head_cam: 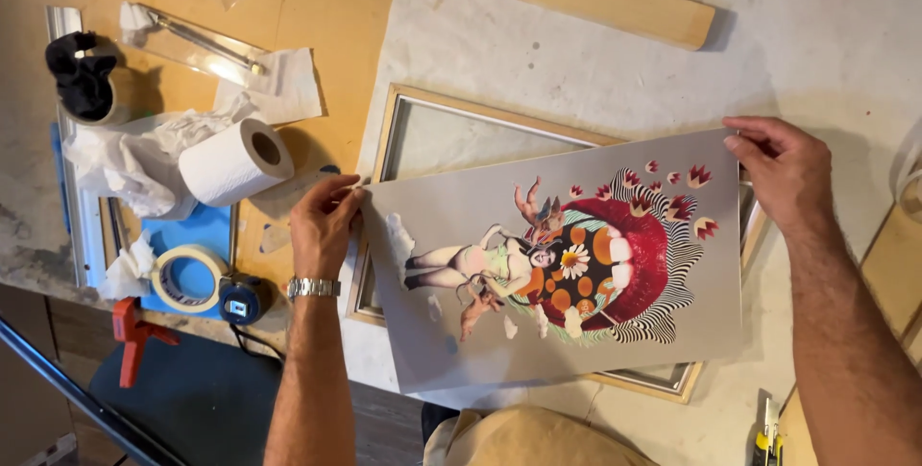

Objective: Assemble an art print into a frame, clean the surface, cut backing material to size, and apply finish to the frame edges.

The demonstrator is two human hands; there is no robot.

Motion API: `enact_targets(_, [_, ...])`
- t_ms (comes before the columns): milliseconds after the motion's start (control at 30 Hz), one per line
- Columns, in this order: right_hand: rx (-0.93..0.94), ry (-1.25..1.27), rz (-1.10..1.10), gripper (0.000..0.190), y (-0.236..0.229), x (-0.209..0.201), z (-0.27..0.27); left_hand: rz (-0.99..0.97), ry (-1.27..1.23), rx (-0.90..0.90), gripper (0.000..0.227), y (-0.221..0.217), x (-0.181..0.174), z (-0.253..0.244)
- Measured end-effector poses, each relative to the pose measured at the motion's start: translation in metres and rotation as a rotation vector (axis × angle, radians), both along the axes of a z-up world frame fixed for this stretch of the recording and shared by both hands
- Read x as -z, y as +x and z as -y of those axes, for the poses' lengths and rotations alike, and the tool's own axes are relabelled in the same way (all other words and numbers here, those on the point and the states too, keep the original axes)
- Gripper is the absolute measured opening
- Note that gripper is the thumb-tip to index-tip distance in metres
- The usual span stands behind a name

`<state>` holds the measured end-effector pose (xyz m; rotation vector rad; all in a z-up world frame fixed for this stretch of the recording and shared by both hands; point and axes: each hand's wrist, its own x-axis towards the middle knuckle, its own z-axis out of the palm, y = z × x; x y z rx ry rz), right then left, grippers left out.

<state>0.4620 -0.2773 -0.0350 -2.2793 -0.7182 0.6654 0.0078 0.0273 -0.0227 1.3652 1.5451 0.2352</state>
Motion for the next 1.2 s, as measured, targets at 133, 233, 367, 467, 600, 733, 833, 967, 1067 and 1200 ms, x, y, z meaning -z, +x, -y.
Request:
enact_targets(133, [-0.047,0.047,0.037,0.023,-0.004,-0.004,-0.001,0.070,0.029,-0.004,0.018,-0.006,0.013,0.003])
enact_targets(233, [-0.058,0.065,0.070,0.020,-0.004,-0.002,0.001,0.060,0.076,0.009,0.019,-0.004,0.011,0.004])
enact_targets(367, [-0.029,0.023,0.059,0.027,-0.002,-0.005,0.002,0.084,0.050,0.008,0.020,-0.007,0.016,0.005])
enact_targets(467, [-0.071,-0.043,0.061,0.034,-0.001,-0.013,-0.003,0.084,0.071,0.024,0.019,-0.009,0.020,0.005])
enact_targets(600, [-0.261,-0.004,0.133,0.028,0.003,-0.018,-0.007,0.092,0.081,0.040,0.018,-0.010,0.019,0.005])
enact_targets(733, [-0.324,-0.018,0.204,0.025,0.005,-0.015,-0.005,0.094,0.125,0.061,0.016,-0.011,0.022,0.006])
enact_targets(833, [-0.299,-0.019,0.173,0.027,0.002,-0.018,-0.006,0.118,0.113,0.039,0.016,-0.011,0.023,0.007])
enact_targets(967, [-0.255,-0.009,0.118,0.028,0.001,-0.016,-0.005,0.104,0.098,0.019,0.016,-0.009,0.022,0.007])
enact_targets(1067, [-0.244,0.006,0.119,0.029,0.005,-0.005,0.001,0.098,0.086,0.001,0.016,-0.007,0.023,0.007])
enact_targets(1200, [-0.093,-0.055,0.044,0.044,0.009,0.010,0.006,0.099,0.083,-0.068,0.016,-0.007,0.028,0.007])
